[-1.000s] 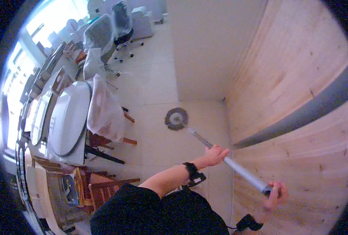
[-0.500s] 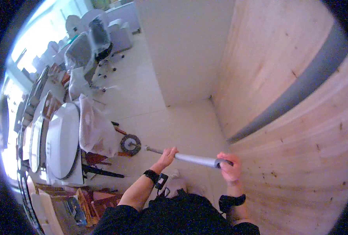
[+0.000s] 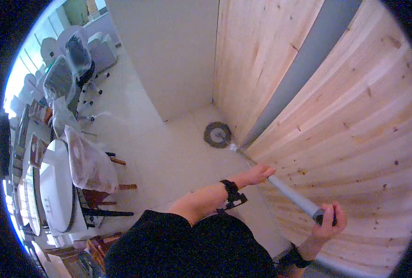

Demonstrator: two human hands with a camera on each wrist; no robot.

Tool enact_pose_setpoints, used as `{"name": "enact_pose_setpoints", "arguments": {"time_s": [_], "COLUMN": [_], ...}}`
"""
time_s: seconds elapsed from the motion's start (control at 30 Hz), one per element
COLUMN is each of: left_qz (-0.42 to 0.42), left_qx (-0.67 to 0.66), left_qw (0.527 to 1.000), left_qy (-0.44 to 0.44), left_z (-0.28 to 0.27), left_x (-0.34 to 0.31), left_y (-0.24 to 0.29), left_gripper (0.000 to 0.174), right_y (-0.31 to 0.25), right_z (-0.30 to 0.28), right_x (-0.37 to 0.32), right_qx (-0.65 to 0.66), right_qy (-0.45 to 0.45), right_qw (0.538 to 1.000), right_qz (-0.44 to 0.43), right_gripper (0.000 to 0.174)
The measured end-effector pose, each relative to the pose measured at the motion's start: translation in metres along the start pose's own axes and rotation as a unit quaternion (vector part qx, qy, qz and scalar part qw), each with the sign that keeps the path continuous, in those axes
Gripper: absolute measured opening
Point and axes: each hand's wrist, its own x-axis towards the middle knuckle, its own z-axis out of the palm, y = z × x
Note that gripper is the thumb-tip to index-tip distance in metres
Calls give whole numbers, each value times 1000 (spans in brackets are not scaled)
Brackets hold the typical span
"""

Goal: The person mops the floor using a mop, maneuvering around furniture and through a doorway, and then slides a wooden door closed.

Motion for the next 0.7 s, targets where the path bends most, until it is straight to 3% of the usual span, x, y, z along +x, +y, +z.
{"name": "enact_pose_setpoints", "arguments": {"time_s": [0.03, 0.13, 0.23, 0.33, 0.37, 0.47, 0.57, 0.6, 0.67, 0.7], "left_qz": [2, -21, -35, -20, -11, -132, -238, -277, -314, -286], "left_qx": [2, -13, 5, 59, 82, 85, 77, 100, 119, 146], "left_qw": [1000, 999, 996, 976, 962, 945, 897, 877, 851, 849], "left_qy": [5, 28, 82, 210, 260, 285, 365, 379, 403, 420], "left_z": [8, -2, -24, -42, -48, -89, -126, -137, -153, -156], "left_x": [9, 3, -19, -47, -59, -121, -198, -221, -267, -282], "left_y": [-7, 15, 41, 20, 6, -30, -57, -71, -128, -136], "left_gripper": [45, 47, 46, 45, 44, 42, 44, 44, 46, 46], "right_y": [0, -2, 18, 25, 37, 66, 66, 57, 46, 48], "right_z": [-3, 1, 8, 41, 60, 130, 199, 224, 246, 246], "right_x": [3, 33, 61, 79, 75, 37, -22, -48, -85, -101], "right_qx": [-51, -27, -3, 112, 105, 117, 82, 194, 239, 240], "right_qy": [4, 54, -9, -59, -81, -168, -334, -341, -426, -452], "right_qw": [999, 997, 998, 991, 991, 973, 931, 909, 845, 831], "right_qz": [1, 45, -58, 48, -5, -109, -125, 141, 217, 220], "right_gripper": [27, 24, 22, 18, 20, 21, 15, 16, 20, 21]}}
